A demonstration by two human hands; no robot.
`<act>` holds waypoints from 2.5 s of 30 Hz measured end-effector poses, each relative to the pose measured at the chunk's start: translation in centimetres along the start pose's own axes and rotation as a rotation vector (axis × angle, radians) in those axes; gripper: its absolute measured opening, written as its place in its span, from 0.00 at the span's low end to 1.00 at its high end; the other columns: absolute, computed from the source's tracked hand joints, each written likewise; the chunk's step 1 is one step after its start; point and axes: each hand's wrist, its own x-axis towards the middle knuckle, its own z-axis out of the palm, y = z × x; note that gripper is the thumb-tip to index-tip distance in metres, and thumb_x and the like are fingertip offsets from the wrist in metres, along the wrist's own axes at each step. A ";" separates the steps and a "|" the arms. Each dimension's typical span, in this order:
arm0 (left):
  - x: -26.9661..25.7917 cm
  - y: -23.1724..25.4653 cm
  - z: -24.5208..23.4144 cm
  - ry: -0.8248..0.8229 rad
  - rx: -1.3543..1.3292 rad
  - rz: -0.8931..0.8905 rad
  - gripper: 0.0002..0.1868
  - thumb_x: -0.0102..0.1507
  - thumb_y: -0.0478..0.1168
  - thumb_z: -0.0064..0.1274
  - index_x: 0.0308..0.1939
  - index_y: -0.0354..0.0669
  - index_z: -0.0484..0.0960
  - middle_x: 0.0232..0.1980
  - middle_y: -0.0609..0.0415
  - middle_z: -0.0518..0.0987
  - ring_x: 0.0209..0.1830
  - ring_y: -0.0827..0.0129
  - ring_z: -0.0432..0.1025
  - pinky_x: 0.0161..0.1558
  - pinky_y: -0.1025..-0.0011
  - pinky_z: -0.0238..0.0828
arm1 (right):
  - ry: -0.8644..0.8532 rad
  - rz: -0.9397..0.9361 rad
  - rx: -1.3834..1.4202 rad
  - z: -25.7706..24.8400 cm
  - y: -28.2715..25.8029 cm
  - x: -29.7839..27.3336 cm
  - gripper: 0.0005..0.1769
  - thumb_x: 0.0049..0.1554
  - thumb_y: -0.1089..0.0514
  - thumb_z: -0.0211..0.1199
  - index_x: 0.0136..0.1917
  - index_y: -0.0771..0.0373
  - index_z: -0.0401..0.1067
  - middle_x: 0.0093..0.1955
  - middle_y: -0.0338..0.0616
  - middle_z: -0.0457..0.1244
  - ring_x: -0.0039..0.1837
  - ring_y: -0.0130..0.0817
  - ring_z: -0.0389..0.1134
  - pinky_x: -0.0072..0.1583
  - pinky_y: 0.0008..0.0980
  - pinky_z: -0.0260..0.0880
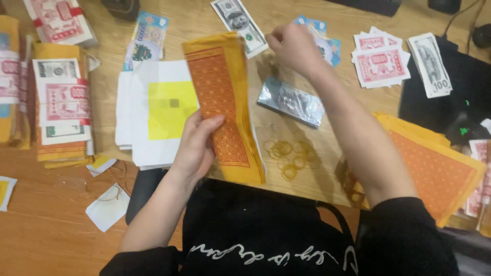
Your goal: Sorting and folding stacks of printed joss paper and placing them into envelopes at a desk.
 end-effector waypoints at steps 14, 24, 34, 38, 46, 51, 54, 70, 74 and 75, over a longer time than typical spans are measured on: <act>1.9 4.4 -1.4 0.383 -0.087 0.210 0.23 0.58 0.33 0.47 0.58 0.43 0.70 0.50 0.52 0.79 0.47 0.67 0.73 0.49 0.72 0.71 | -0.019 0.273 -0.243 5.3 0.2 12.0 0.23 0.42 0.36 0.78 0.32 0.50 0.71 0.41 0.39 0.67 0.55 0.38 0.64 0.51 0.38 0.63; 1.8 4.5 -2.2 0.384 -0.061 0.281 0.18 0.56 0.31 0.47 0.50 0.41 0.73 0.46 0.52 0.78 0.45 0.67 0.72 0.48 0.74 0.69 | -0.092 0.259 -0.073 6.0 -1.8 8.6 0.24 0.54 0.50 0.64 0.60 0.62 0.65 0.57 0.45 0.65 0.56 0.37 0.68 0.57 0.37 0.72; 2.2 3.0 -0.8 0.287 0.304 0.548 0.16 0.64 0.40 0.46 0.54 0.43 0.66 0.54 0.50 0.73 0.56 0.68 0.68 0.57 0.72 0.64 | -0.031 -0.215 0.463 2.5 -7.0 -6.9 0.19 0.60 0.40 0.47 0.47 0.53 0.70 0.36 0.28 0.66 0.35 0.16 0.66 0.34 0.16 0.65; 1.5 2.5 1.0 0.256 0.405 0.559 0.20 0.68 0.41 0.37 0.63 0.42 0.61 0.60 0.49 0.70 0.60 0.69 0.64 0.62 0.71 0.60 | 0.143 -0.473 0.227 6.6 -6.6 -8.8 0.21 0.66 0.46 0.38 0.35 0.57 0.55 0.42 0.37 0.48 0.48 0.30 0.52 0.51 0.31 0.53; 1.8 1.0 1.3 0.194 0.440 0.525 0.20 0.66 0.38 0.46 0.60 0.41 0.60 0.59 0.45 0.73 0.58 0.66 0.68 0.61 0.71 0.63 | 0.309 -0.541 -0.061 7.2 -5.0 -8.3 0.17 0.66 0.50 0.42 0.41 0.62 0.58 0.47 0.45 0.51 0.51 0.39 0.52 0.52 0.37 0.52; 2.1 1.4 1.0 0.231 0.344 0.447 0.19 0.63 0.37 0.46 0.57 0.41 0.66 0.54 0.50 0.75 0.52 0.70 0.70 0.55 0.72 0.67 | 0.290 -0.394 -0.164 0.0 6.6 -1.2 0.13 0.65 0.54 0.45 0.47 0.64 0.66 0.47 0.48 0.62 0.49 0.41 0.61 0.51 0.40 0.60; 1.9 1.7 1.5 0.204 0.303 0.414 0.18 0.62 0.36 0.45 0.56 0.41 0.67 0.53 0.51 0.76 0.51 0.71 0.70 0.54 0.73 0.68 | 0.291 -0.285 -0.330 -2.7 12.7 0.7 0.11 0.64 0.58 0.51 0.51 0.68 0.68 0.51 0.55 0.60 0.53 0.51 0.60 0.53 0.46 0.57; 2.6 1.1 1.5 0.173 0.181 0.247 0.21 0.60 0.32 0.44 0.59 0.39 0.68 0.54 0.50 0.77 0.50 0.70 0.72 0.53 0.73 0.71 | 0.276 -0.288 -0.978 -0.7 19.3 8.2 0.10 0.48 0.64 0.60 0.44 0.69 0.66 0.37 0.55 0.60 0.34 0.57 0.64 0.32 0.49 0.65; 2.5 1.4 1.5 0.183 0.162 0.246 0.22 0.60 0.32 0.43 0.59 0.41 0.68 0.53 0.52 0.77 0.49 0.71 0.72 0.51 0.73 0.71 | 0.336 -0.302 -0.943 -0.8 18.4 7.3 0.27 0.43 0.77 0.52 0.57 0.70 0.60 0.35 0.59 0.61 0.32 0.58 0.63 0.27 0.49 0.60; 2.5 1.4 1.4 0.171 0.147 0.251 0.18 0.60 0.31 0.45 0.55 0.40 0.70 0.50 0.52 0.78 0.47 0.71 0.72 0.50 0.74 0.71 | 0.389 -0.282 -1.011 -0.7 19.0 7.5 0.23 0.46 0.74 0.52 0.56 0.68 0.60 0.35 0.55 0.61 0.30 0.57 0.64 0.26 0.48 0.61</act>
